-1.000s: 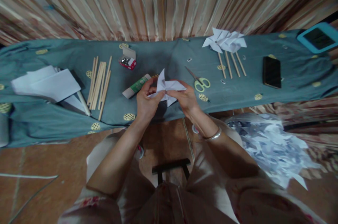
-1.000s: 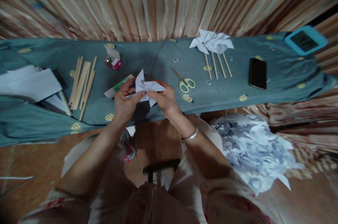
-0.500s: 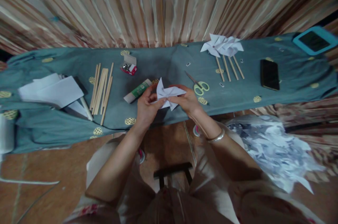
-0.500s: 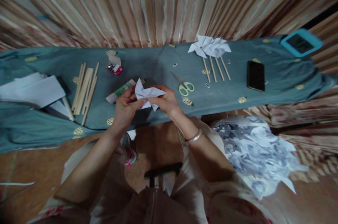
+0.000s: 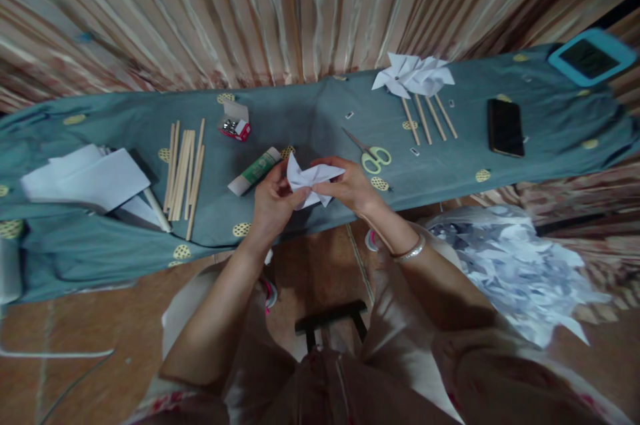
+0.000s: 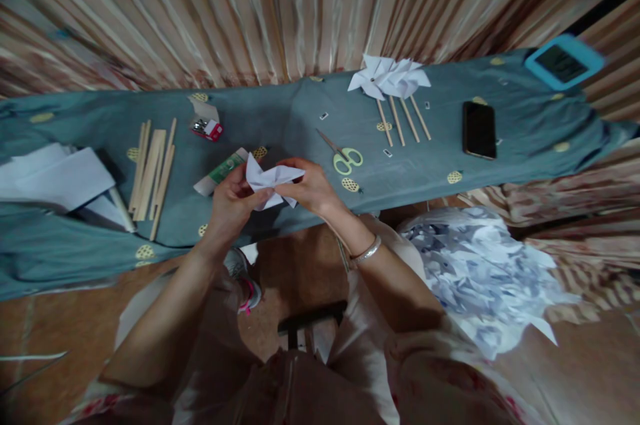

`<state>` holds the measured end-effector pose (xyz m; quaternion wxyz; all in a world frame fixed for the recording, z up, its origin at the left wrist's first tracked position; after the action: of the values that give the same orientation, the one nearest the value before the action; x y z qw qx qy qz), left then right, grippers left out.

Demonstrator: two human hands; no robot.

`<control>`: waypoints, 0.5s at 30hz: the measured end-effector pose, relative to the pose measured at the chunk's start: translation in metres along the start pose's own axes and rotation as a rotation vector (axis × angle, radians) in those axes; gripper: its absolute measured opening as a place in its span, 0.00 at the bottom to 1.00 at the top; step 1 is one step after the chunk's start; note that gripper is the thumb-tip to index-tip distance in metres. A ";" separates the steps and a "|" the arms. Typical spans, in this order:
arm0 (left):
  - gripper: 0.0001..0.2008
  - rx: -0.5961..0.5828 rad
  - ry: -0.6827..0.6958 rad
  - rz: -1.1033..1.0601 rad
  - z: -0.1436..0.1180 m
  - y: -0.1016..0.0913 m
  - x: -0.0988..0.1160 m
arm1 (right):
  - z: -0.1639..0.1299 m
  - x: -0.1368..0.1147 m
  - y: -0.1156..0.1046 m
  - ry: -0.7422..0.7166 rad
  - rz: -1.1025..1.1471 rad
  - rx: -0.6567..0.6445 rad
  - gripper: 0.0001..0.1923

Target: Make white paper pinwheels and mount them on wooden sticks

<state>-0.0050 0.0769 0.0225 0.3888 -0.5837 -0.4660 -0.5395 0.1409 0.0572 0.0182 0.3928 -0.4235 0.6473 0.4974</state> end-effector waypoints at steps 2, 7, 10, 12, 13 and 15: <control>0.29 -0.006 -0.007 0.016 0.000 -0.001 0.000 | -0.001 -0.001 0.001 -0.004 -0.008 -0.017 0.21; 0.28 -0.032 -0.040 0.029 -0.001 -0.002 -0.002 | -0.002 -0.005 0.004 -0.001 -0.015 -0.051 0.21; 0.28 -0.029 -0.047 0.018 -0.001 -0.003 -0.004 | -0.002 -0.004 0.004 0.007 -0.025 -0.064 0.20; 0.29 -0.035 -0.057 0.006 -0.001 -0.002 -0.006 | -0.002 -0.002 0.004 0.015 -0.016 -0.069 0.21; 0.29 -0.036 -0.060 -0.003 0.000 -0.002 -0.007 | -0.002 -0.001 0.004 0.019 0.003 -0.070 0.22; 0.28 -0.021 -0.057 -0.028 0.000 -0.003 -0.006 | -0.002 0.000 0.005 0.024 0.066 -0.067 0.26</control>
<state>-0.0072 0.0773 0.0163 0.3617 -0.5961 -0.4794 -0.5329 0.1364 0.0560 0.0202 0.3541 -0.4208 0.6486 0.5262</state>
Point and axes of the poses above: each hand's wrist, its own z-axis towards the middle knuckle, its own y-axis out of the palm, x = y × z, the point moved 7 cm from there along z, towards the middle knuckle, and after that the axes turned 11 degrees about z, right-handed, at the moved point
